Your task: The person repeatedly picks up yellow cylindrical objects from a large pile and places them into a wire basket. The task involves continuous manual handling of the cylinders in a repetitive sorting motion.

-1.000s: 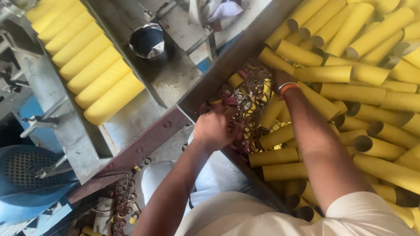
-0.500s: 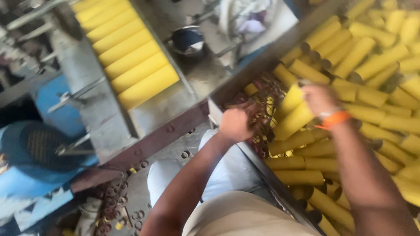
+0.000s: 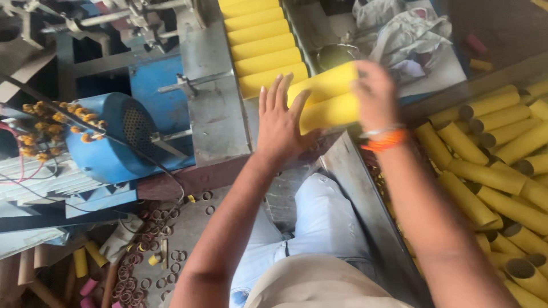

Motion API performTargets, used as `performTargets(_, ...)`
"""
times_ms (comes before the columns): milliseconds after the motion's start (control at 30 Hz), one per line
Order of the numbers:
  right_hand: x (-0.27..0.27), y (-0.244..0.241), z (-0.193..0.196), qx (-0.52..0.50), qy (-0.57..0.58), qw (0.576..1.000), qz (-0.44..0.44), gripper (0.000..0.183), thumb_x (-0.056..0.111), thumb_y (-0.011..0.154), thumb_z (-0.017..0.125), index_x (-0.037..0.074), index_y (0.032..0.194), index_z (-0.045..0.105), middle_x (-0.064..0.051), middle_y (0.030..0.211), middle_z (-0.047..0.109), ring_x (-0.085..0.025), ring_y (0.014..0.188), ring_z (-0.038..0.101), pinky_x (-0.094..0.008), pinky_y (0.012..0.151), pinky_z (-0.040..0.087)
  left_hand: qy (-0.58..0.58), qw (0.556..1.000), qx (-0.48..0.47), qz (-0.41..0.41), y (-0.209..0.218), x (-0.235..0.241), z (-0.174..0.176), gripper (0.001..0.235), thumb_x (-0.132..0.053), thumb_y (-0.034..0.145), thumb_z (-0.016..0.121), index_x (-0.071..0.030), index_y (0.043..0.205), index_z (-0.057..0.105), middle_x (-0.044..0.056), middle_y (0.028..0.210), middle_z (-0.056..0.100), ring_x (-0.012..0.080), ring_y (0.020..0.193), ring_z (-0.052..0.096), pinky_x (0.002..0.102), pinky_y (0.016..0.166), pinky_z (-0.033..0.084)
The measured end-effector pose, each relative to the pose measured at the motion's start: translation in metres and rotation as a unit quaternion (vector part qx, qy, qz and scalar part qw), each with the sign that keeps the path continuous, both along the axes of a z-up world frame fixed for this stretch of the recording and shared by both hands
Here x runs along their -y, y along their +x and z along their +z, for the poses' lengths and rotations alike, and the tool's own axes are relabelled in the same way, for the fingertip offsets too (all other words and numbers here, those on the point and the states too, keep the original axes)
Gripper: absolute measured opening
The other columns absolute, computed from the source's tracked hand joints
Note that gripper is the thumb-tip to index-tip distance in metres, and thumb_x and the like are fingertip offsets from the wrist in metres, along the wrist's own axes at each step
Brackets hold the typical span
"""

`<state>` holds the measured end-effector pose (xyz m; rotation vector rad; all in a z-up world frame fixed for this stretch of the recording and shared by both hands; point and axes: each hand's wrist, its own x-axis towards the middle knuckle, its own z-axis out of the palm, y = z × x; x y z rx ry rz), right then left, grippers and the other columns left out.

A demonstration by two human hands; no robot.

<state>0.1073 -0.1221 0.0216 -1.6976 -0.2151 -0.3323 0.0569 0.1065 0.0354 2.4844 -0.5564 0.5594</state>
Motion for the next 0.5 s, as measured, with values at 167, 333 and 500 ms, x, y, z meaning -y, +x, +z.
performTargets(167,-0.070,0.013,-0.015,0.036,-0.266,0.960,-0.083,0.028,0.010,0.093,0.066,0.006,0.121,0.067,-0.016,0.099,0.073,-0.033,0.093,0.071,-0.041,0.079,0.056,0.136,0.978,-0.158,-0.021,0.043,-0.031,-0.026,0.082,-0.056,0.062,0.090,-0.017,0.127,0.061,0.023,0.154,0.040,0.0374,0.148,0.030,0.060,0.122,0.016)
performTargets(333,-0.018,-0.010,-0.004,0.133,-0.406,0.895,-0.126,0.019,0.011,0.091,0.076,0.007,0.109,0.072,-0.013,0.097,0.076,-0.035,0.089,0.071,-0.045,0.080,0.055,0.210,0.949,-0.236,-0.016,0.062,-0.044,-0.055,0.077,-0.057,0.067,0.087,-0.020,0.129,0.061,0.014,0.149,0.048,0.0323,0.146,0.036,0.060,0.124,0.015)
performTargets(500,0.087,-0.061,-0.028,0.016,-0.247,0.955,-0.163,0.024,0.010,0.097,0.076,0.005,0.120,0.070,-0.007,0.102,0.076,-0.020,0.093,0.073,-0.033,0.084,0.057,0.242,0.948,-0.208,-0.017,0.062,-0.048,-0.054,0.076,-0.060,0.070,0.086,-0.017,0.128,0.060,0.016,0.145,0.049,0.0341,0.141,0.040,0.063,0.118,0.017)
